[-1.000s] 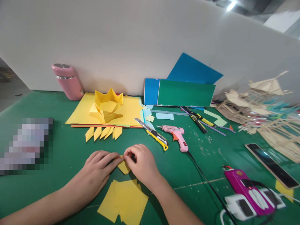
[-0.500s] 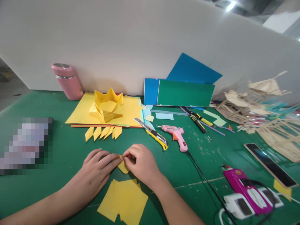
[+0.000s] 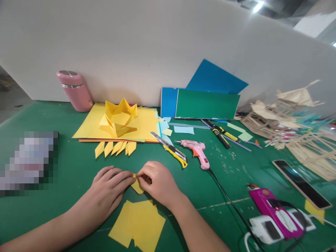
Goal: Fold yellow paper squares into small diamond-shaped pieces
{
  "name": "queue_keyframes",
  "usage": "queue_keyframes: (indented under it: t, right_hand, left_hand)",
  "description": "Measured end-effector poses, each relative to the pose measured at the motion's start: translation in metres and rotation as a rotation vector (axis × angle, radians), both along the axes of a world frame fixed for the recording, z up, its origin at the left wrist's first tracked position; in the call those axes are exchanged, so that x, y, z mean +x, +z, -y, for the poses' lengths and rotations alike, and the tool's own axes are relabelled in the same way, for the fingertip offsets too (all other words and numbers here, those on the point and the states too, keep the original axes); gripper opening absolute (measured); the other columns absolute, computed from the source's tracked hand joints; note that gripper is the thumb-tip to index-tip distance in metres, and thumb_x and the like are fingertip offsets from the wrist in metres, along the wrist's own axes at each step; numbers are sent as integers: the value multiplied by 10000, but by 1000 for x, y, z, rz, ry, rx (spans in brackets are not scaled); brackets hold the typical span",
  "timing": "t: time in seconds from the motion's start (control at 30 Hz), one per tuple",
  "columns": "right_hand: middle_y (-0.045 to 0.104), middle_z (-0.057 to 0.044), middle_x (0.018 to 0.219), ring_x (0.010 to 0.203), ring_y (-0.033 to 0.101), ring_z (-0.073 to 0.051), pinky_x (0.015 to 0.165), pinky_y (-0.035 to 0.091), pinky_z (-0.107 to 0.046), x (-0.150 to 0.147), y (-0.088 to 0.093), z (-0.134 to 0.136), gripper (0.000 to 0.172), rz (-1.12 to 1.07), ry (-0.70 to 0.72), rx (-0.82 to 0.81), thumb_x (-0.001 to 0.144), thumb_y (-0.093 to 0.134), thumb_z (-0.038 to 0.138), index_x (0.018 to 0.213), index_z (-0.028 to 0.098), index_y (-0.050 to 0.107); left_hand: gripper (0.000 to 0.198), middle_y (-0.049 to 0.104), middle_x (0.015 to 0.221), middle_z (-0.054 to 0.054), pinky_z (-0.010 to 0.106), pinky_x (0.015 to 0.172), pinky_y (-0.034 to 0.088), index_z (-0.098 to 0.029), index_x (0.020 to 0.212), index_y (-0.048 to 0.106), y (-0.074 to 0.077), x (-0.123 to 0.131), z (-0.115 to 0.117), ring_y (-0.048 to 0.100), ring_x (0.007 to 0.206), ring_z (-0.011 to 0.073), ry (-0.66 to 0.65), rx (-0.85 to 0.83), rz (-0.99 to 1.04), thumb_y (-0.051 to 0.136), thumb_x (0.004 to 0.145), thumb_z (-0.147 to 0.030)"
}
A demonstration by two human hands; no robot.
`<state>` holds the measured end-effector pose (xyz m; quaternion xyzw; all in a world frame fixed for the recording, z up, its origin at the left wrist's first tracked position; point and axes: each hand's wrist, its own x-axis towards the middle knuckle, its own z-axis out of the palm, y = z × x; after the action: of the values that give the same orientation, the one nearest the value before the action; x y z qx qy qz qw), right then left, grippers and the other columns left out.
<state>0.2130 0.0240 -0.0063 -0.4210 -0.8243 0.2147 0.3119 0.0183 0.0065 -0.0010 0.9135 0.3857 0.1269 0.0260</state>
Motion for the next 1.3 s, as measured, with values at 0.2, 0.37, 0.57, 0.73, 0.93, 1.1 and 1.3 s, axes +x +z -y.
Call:
queue_keyframes:
  t: [0.2, 0.37, 0.57, 0.73, 0.93, 1.1, 1.3]
  right_hand:
    - [575, -12, 665, 670, 535, -155, 604, 395, -266, 2, 1, -1, 155, 23, 56, 50, 877, 519, 156, 748, 188, 599]
    - [597, -30, 715, 701, 537, -164, 620, 406, -273, 5, 1, -2, 161, 89, 108, 106, 892, 505, 150, 773, 189, 606]
    - [617, -45, 740, 734, 547, -177, 672, 426, -297, 6, 1, -3, 192, 169, 165, 119, 923, 480, 148, 793, 178, 618]
    - [609, -43, 730, 716, 538, -175, 640, 412, -292, 6, 4, -2, 220, 194, 161, 135, 939, 460, 171, 790, 184, 621]
    - [601, -41, 729, 707, 524, -174, 626, 401, -286, 6, 6, -1, 223, 211, 155, 139, 938, 458, 165, 795, 185, 629]
    - [581, -42, 719, 715, 521, -175, 648, 407, -287, 4, 6, -1, 225, 228, 137, 140, 926, 469, 144, 750, 175, 606]
    - [563, -40, 714, 709, 502, -176, 638, 404, -284, 4, 5, 0, 229, 253, 127, 137, 922, 470, 144, 724, 174, 582]
  left_hand:
    - [416, 679, 1064, 35, 440, 945, 370, -213, 1106, 613, -1, 1, 1, 568, 939, 231, 16, 29, 6, 409, 802, -17]
    - [442, 671, 1094, 28, 417, 945, 378, -233, 1147, 594, -1, -1, 0, 569, 954, 225, -5, 1, -27, 408, 810, -16]
    - [457, 679, 1051, 18, 446, 952, 355, -232, 1112, 606, -12, 0, 0, 560, 936, 225, 34, 59, 58, 399, 780, 3]
    - [433, 681, 1059, 26, 443, 947, 368, -220, 1115, 609, -7, 0, 0, 567, 946, 227, 3, 9, 47, 386, 808, -13]
    - [345, 686, 1006, 30, 439, 974, 371, -215, 1039, 620, 2, 1, 0, 582, 913, 214, 15, 7, 73, 387, 844, -52]
    - [345, 685, 1002, 48, 426, 925, 389, -212, 1074, 621, 1, 0, 0, 577, 924, 225, 32, 85, 52, 373, 871, -82]
    - [331, 693, 952, 43, 428, 884, 370, -229, 1044, 638, 3, 1, -1, 570, 898, 236, 60, 171, 43, 377, 880, -108]
